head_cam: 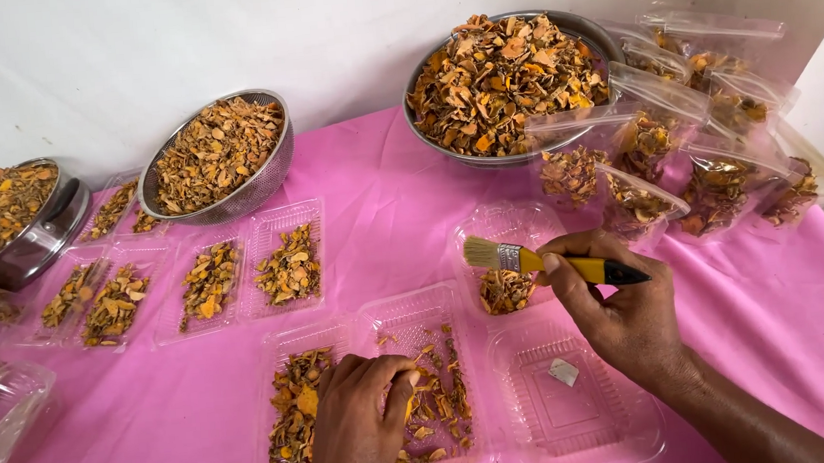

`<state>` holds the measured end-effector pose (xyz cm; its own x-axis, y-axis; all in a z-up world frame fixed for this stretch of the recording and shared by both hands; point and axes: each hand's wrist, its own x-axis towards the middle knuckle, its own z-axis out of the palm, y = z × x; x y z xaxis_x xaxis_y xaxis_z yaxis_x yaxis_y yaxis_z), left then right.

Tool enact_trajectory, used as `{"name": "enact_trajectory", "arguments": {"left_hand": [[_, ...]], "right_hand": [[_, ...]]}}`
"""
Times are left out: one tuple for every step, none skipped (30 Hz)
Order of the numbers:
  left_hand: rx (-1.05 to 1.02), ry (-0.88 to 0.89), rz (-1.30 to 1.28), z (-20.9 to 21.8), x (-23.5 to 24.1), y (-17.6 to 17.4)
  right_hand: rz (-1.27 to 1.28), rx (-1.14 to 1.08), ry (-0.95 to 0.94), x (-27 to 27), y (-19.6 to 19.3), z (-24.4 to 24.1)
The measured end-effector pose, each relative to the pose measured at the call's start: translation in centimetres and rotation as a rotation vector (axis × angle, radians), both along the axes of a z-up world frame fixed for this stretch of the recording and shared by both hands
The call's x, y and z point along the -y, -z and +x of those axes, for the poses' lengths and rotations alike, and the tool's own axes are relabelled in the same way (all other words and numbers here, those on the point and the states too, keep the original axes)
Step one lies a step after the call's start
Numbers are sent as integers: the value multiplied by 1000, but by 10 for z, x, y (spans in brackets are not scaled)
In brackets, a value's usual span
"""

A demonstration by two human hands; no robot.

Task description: The person uses a small brush to sweep dried orange and brown leaves from a large metal bowl into clear plastic containers. They carefully arrange the leaves within the containers on a pink tablecloth.

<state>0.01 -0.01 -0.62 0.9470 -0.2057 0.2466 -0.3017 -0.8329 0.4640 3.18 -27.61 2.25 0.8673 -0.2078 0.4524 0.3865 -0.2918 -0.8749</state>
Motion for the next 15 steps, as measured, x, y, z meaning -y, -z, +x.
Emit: {"name": "enact_trajectory", "arguments": {"left_hand": [[0, 1, 2, -1, -3, 1], [46, 12, 23, -2, -5, 2], [91, 25, 43, -2, -7, 4], [91, 29, 45, -4, -12, 11], [101, 13, 111, -7, -18, 19], [112, -2, 178, -9, -23, 26], [110, 1, 181, -12, -26, 35], [107, 2, 290, -15, -30, 43], [104, -1, 398, -19, -34, 52], [103, -2, 400, -21, -34, 55], [102, 11, 461, -22, -34, 59], [101, 23, 521, -24, -34, 62], [102, 23, 521, -23, -33, 64], [115, 23, 533, -22, -32, 65], [130, 23, 547, -20, -31, 66]], "right_hand": [[2, 0, 1, 0, 0, 0], [0, 19, -11, 0, 0, -1], [-3, 37, -20, 0, 1, -1], [-1, 37, -17, 0, 0, -2], [-4, 73, -31, 0, 0, -2], [-7, 110, -45, 0, -1, -2], [-4, 108, -42, 1, 0, -2], [-35, 117, -37, 1, 1, -2], [-67, 128, -35, 1, 2, -2], [-66, 127, -36, 1, 3, -3], [-94, 131, -29, 1, 4, -3], [-122, 135, -22, 1, 5, -3], [-122, 136, -22, 0, 5, -4], [-127, 126, -30, 0, 5, -4], [-130, 118, -38, -1, 5, -4]]}}
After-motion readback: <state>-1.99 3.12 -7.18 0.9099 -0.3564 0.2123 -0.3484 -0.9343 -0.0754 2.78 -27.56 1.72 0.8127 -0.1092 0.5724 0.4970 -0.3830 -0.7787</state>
